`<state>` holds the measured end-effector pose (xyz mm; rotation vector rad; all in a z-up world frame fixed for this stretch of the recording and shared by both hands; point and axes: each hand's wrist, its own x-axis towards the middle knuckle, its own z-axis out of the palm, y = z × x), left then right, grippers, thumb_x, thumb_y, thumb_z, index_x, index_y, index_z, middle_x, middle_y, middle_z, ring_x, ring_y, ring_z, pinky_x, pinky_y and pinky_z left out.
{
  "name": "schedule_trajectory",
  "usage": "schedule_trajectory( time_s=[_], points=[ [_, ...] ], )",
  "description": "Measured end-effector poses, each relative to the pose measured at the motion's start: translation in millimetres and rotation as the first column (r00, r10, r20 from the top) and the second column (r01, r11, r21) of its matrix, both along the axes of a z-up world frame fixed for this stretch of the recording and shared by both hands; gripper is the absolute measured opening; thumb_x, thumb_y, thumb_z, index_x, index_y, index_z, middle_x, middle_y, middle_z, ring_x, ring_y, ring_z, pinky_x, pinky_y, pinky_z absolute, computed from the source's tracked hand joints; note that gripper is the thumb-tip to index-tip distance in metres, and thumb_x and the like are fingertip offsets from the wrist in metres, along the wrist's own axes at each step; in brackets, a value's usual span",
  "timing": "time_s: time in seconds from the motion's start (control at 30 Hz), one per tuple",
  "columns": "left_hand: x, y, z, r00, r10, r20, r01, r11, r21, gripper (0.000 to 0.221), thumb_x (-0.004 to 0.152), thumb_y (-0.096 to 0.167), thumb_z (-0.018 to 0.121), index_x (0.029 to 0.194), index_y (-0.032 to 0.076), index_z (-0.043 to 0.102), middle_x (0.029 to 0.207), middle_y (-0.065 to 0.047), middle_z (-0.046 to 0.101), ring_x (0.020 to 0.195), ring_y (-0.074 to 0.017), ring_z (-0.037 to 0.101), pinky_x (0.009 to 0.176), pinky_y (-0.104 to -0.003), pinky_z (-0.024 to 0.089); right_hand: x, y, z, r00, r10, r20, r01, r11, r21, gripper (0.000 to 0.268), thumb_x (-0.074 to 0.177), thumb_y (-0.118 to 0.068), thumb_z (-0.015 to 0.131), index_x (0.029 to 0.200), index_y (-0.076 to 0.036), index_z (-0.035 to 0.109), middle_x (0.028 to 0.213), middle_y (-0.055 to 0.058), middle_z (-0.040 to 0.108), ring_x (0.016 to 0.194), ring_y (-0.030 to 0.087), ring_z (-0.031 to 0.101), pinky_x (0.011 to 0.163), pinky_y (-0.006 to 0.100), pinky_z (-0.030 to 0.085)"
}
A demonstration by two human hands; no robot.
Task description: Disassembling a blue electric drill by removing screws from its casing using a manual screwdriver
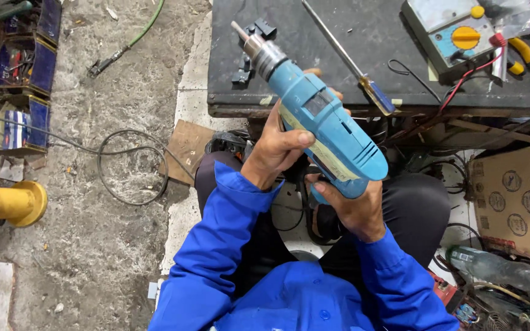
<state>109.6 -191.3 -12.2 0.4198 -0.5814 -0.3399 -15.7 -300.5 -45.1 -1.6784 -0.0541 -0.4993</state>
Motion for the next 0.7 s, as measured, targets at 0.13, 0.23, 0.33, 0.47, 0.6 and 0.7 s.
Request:
schedule_trajectory(
  time_s=[0.13, 0.23, 0.33, 0.47, 0.6, 0.7],
  points=[
    [15, -7, 12, 0.985, -0.139, -0.108, 0.148, 0.986, 0.082, 0.113, 0.082, 0.028, 0.095, 0.168, 0.013, 0.023, 0.157, -0.023, 0.051, 0.135, -0.0369, 0.063, 0.116, -0.052, 0.056, 16, -15, 47, 0.985, -0.013, -0.174, 0.003, 0.998, -0.060, 0.016, 0.085, -0.005, 0.080, 0.100, -0.006, 0.075, 0.098, 0.006, 0.078, 0.095, 0.017, 0.076, 0.096, 0.031, 0.062],
    [26, -24, -22, 0.977, 0.137, -0.166, -0.129, 0.990, 0.060, 0.097, 0.088, 0.029, 0.090, 0.164, 0.009, 0.033, 0.154, -0.018, 0.054, 0.135, -0.0301, 0.058, 0.116, -0.050, 0.050, 27, -16, 45, 0.955, -0.278, -0.101, 0.254, 0.946, -0.202, 0.078, 0.078, -0.010, 0.090, 0.142, 0.005, 0.049, 0.120, 0.028, 0.065, 0.114, 0.048, 0.064, 0.093, 0.062, 0.046],
    [34, -20, -19, 0.952, 0.226, -0.206, -0.186, 0.962, 0.199, 0.077, 0.085, 0.049, 0.090, 0.138, 0.010, 0.051, 0.129, -0.015, 0.064, 0.117, -0.0258, 0.065, 0.106, -0.045, 0.056, 43, -16, 63, 0.953, -0.263, 0.151, 0.299, 0.899, -0.321, 0.076, 0.083, -0.008, 0.084, 0.150, 0.003, 0.049, 0.125, 0.031, 0.065, 0.113, 0.050, 0.067, 0.090, 0.052, 0.054],
    [44, -6, -33, 0.899, 0.306, -0.313, -0.214, 0.931, 0.294, 0.046, 0.094, 0.038, 0.077, 0.122, 0.004, 0.063, 0.103, -0.016, 0.076, 0.093, -0.0256, 0.076, 0.081, -0.039, 0.066, 55, -15, 71, 0.937, -0.224, 0.268, 0.335, 0.796, -0.504, 0.068, 0.084, -0.002, 0.075, 0.146, 0.010, 0.050, 0.119, 0.034, 0.066, 0.101, 0.050, 0.070, 0.082, 0.053, 0.057],
    [53, 10, -5, 0.864, 0.409, -0.293, -0.229, 0.839, 0.494, 0.035, 0.105, 0.033, 0.063, 0.115, 0.001, 0.071, 0.094, -0.016, 0.077, 0.084, -0.0222, 0.078, 0.075, -0.038, 0.067, 77, -13, 76, 0.893, -0.160, 0.420, 0.442, 0.485, -0.755, 0.061, 0.084, -0.002, 0.060, 0.144, 0.006, 0.056, 0.128, 0.026, 0.067, 0.102, 0.039, 0.074, 0.085, 0.044, 0.058],
    [63, 19, 28, 0.913, 0.242, -0.329, -0.099, 0.912, 0.397, 0.053, 0.101, 0.057, 0.055, 0.105, 0.007, 0.073, 0.089, -0.007, 0.076, 0.089, -0.0173, 0.077, 0.081, -0.031, 0.065, 93, -12, 60, 0.837, -0.118, 0.534, 0.542, 0.313, -0.780, 0.051, 0.088, 0.001, 0.054, 0.138, 0.000, 0.064, 0.127, 0.021, 0.070, 0.098, 0.032, 0.075, 0.077, 0.037, 0.055]
  ],
)
